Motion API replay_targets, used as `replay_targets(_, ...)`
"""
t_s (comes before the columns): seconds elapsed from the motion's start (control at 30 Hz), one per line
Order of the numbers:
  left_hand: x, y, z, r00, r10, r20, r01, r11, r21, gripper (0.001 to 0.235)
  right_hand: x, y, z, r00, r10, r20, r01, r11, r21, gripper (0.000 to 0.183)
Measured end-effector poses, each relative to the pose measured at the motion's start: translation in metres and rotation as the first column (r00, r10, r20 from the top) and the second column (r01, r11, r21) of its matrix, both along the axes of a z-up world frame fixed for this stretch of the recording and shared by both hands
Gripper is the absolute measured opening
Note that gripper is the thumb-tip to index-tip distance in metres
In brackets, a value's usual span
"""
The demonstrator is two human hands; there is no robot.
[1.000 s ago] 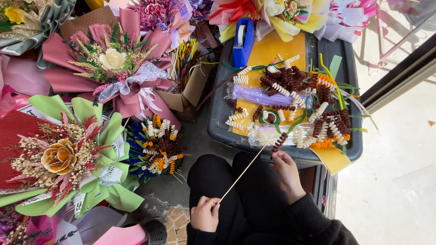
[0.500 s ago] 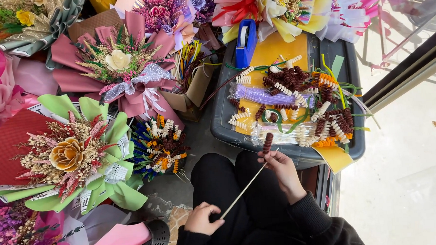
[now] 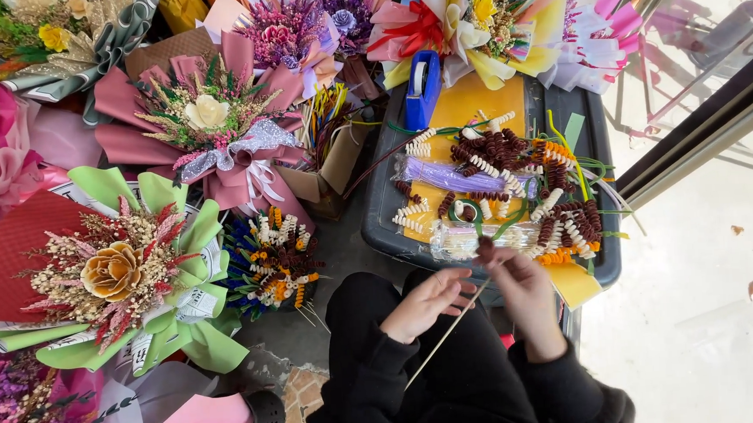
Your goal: The person sits on the floor and assembles a decorative spiral by threading a brown spiral onto a thin stick and then wrapping green tape around the base. The person handles the spiral, stick, and tape by hand.
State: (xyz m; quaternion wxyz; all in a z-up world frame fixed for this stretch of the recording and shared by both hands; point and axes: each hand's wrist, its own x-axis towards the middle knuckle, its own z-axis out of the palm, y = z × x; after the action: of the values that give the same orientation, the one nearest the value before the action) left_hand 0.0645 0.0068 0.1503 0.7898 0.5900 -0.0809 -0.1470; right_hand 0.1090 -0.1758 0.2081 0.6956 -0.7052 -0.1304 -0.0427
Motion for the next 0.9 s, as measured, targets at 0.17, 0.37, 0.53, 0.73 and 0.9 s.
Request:
replay_targets(0.17, 0.003, 0.003, -0.025, 0.977, 0.153, 0.147, -0.177, 0.969, 0.174, 0.048, 0.026, -0.02, 0.012, 0.966, -0.1, 0.237, 0.161, 0.953, -0.256, 0.004)
replay_targets(0.37, 0.026, -0.017, 0.005, 0.932, 0.344, 0.116, -0.328, 0.935, -0.138, 0.049, -0.011, 0.014, -0.003, 0.967, 0.081, 0.242, 0.039, 0.889, -0.455, 0.007)
replay_targets(0.53, 0.017, -0.014, 0.031, 0.962, 0.27, 0.048, -0.261, 0.955, -0.138, 0.071, -0.037, 0.019, -0.007, 0.983, 0.148, 0.11, -0.106, 0.941, -0.32, 0.005)
replay_targets(0.73, 0.006, -0.016, 0.018, 0.996, 0.081, 0.019, -0.076, 0.974, -0.212, 0.043, -0.043, 0.015, 0.003, 0.922, 0.185, 0.34, 0.035, 0.836, -0.548, 0.006)
replay_targets(0.9, 0.011, -0.025, -0.012, 0.953, 0.301, -0.028, -0.293, 0.899, -0.324, 0.028, -0.046, 0.013, 0.025, 0.959, 0.088, 0.269, -0.018, 0.967, -0.252, 0.006)
